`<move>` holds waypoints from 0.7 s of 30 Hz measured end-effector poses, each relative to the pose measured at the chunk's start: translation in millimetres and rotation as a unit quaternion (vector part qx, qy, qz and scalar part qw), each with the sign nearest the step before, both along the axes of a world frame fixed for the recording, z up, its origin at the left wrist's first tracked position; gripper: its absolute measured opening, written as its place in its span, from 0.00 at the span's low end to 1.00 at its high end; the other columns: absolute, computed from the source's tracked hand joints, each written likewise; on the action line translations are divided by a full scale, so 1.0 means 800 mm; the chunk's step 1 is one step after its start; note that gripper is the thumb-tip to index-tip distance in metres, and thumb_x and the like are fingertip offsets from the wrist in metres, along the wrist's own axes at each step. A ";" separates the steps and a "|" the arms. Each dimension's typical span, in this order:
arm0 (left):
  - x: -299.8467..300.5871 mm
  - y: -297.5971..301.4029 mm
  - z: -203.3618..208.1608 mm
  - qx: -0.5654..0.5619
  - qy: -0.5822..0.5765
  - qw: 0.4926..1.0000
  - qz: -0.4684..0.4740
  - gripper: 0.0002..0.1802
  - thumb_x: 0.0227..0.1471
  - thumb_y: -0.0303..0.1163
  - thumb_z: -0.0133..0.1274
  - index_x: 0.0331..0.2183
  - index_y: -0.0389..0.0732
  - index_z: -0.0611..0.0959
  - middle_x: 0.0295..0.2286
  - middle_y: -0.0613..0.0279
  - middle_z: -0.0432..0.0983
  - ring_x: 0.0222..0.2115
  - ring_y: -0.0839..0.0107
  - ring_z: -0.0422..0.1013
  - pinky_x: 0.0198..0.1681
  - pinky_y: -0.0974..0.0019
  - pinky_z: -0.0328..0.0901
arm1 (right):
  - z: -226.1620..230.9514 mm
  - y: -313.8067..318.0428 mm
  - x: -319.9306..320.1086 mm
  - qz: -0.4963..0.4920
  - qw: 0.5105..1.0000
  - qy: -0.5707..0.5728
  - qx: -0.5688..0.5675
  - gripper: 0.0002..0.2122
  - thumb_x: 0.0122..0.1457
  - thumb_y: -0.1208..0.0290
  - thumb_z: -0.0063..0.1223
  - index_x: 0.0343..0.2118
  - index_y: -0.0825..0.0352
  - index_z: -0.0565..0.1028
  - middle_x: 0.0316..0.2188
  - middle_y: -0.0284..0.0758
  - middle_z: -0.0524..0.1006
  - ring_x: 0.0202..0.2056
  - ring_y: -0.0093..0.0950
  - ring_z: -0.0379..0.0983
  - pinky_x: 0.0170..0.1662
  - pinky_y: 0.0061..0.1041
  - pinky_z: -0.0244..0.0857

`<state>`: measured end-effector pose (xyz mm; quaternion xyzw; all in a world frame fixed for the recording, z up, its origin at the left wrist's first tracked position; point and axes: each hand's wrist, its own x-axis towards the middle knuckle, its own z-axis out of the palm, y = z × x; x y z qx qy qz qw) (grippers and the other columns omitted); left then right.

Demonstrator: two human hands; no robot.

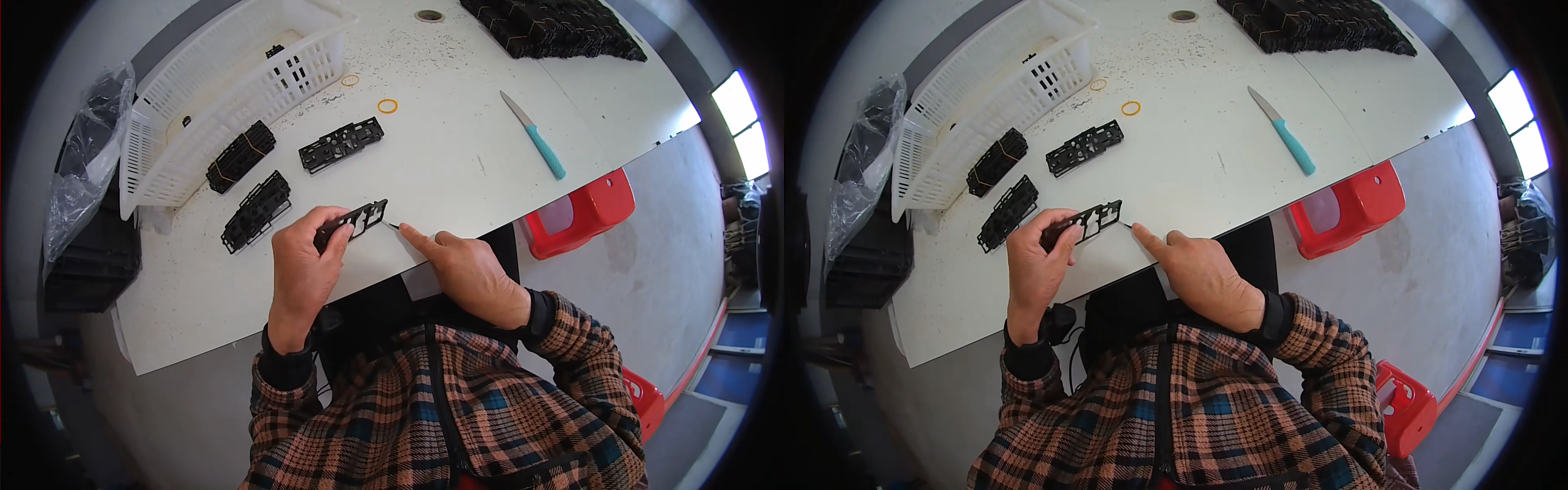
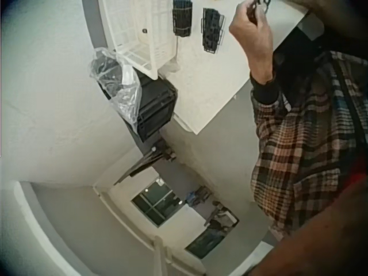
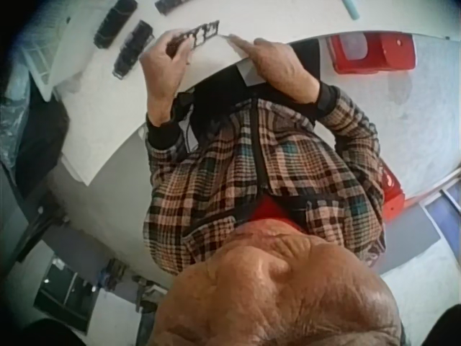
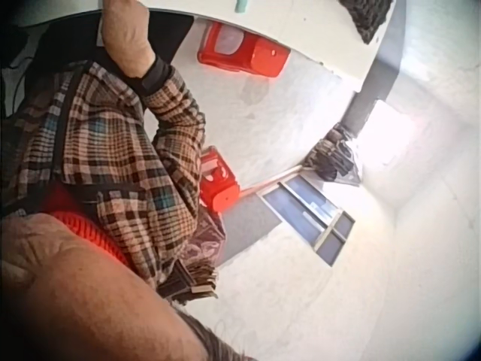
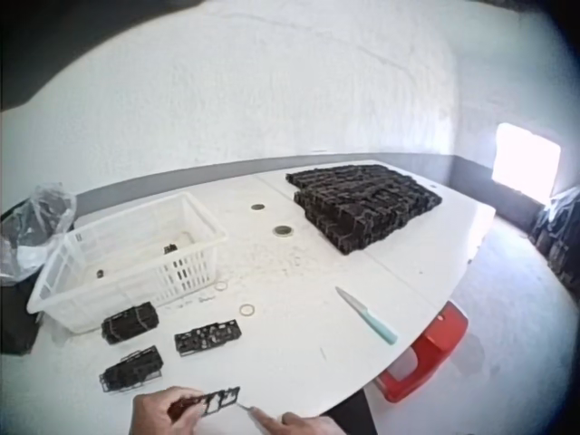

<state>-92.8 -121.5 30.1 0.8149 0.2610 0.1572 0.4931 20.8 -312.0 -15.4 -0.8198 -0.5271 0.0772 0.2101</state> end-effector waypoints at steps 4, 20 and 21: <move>0.009 0.008 -0.002 0.086 -0.054 0.993 -0.051 0.04 0.54 0.23 0.54 0.33 0.32 0.79 0.16 0.63 0.70 0.18 0.81 0.63 0.22 0.73 0.61 | -0.002 -0.004 -0.005 0.005 0.999 0.038 0.018 0.30 0.52 0.83 0.49 0.61 0.60 0.64 0.23 0.39 0.72 0.22 0.35 0.72 0.27 0.31 0.69; 0.045 0.000 0.027 0.093 0.017 0.990 -0.103 0.05 0.54 0.24 0.51 0.29 0.31 0.75 0.15 0.58 0.67 0.16 0.76 0.58 0.21 0.69 0.57 | 0.003 -0.006 -0.013 -0.014 0.996 0.062 0.059 0.32 0.49 0.85 0.50 0.61 0.60 0.65 0.22 0.38 0.70 0.20 0.35 0.70 0.26 0.33 0.68; 0.048 0.000 0.030 0.095 0.026 0.989 -0.107 0.05 0.54 0.24 0.51 0.29 0.31 0.75 0.15 0.57 0.67 0.16 0.75 0.59 0.21 0.69 0.57 | 0.004 -0.007 -0.012 -0.017 0.996 0.064 0.064 0.32 0.49 0.85 0.49 0.61 0.60 0.65 0.22 0.38 0.70 0.20 0.35 0.70 0.26 0.33 0.68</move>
